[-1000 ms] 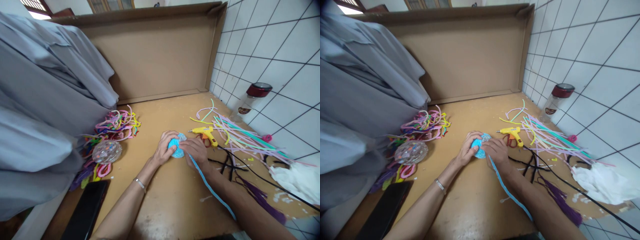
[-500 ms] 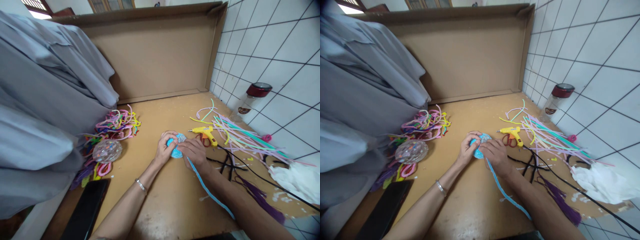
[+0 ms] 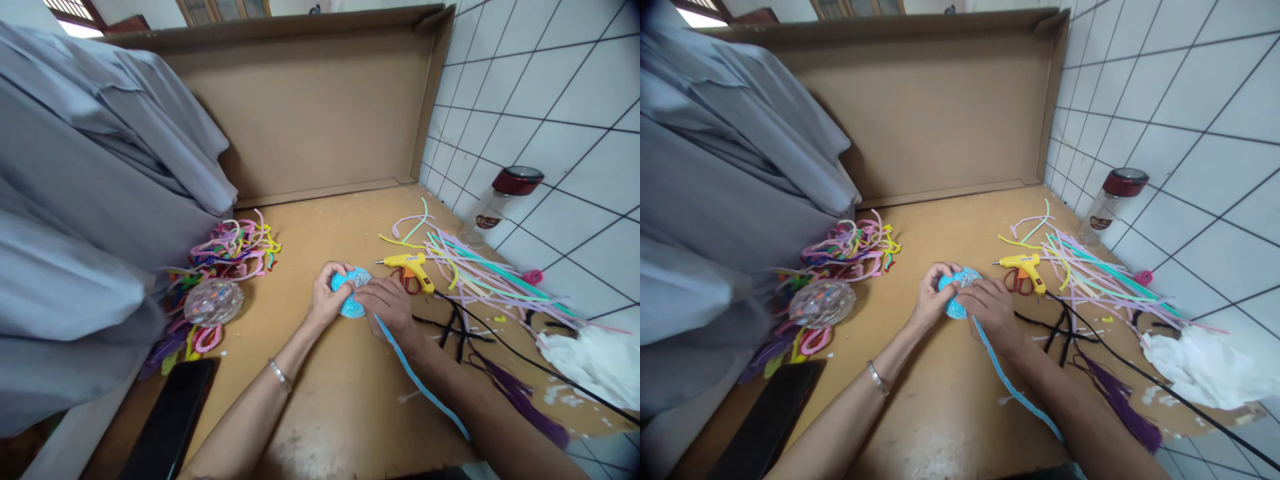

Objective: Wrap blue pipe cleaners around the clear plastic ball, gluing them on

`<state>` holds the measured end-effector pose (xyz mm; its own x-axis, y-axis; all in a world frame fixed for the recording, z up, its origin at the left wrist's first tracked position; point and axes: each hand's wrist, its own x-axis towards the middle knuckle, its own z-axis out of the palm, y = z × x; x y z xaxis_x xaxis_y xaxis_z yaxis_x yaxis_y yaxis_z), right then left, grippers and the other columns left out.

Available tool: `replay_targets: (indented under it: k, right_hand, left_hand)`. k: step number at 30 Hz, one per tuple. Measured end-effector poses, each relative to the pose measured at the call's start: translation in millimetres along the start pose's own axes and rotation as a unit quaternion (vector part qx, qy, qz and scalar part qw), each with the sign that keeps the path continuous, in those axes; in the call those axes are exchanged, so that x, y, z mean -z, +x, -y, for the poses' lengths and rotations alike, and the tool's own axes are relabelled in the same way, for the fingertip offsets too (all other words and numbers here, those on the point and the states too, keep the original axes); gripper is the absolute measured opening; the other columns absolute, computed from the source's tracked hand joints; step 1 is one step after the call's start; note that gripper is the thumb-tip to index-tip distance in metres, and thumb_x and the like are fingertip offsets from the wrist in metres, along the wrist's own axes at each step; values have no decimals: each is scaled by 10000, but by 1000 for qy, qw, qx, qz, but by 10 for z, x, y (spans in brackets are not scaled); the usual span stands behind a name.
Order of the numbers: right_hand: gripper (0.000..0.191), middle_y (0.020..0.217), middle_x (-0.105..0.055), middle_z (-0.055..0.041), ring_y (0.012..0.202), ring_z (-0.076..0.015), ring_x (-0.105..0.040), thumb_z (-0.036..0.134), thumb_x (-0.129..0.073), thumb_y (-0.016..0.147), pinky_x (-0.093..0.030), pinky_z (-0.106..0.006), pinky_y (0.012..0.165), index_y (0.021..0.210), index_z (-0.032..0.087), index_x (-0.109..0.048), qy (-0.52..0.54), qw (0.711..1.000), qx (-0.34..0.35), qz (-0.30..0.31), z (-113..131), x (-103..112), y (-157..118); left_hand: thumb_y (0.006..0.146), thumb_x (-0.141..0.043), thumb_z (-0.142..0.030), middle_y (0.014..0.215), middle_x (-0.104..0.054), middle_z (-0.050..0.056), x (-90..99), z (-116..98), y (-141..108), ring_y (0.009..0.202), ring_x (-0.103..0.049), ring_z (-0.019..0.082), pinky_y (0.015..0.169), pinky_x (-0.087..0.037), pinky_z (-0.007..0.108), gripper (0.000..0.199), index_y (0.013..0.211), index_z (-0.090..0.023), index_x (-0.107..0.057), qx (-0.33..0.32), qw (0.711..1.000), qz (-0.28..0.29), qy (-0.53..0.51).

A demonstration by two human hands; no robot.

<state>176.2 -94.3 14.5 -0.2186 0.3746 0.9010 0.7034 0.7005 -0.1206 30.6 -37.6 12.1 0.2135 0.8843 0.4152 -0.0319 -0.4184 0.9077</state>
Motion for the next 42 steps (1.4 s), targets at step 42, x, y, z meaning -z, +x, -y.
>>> replay_targets:
  k: [42]
  right_hand:
    - [211,765,-728,-28,719,-184,-676,410,-612,876,-555,-322,671,888,225,-712,463,766,-438,86,-156,103,-125]
  left_hand:
    - [709,-675,-373,1080,-647,78,170,241,93,1029,-610,205,902,-466,353,318,853,-217,-439,35,991,-30,-126]
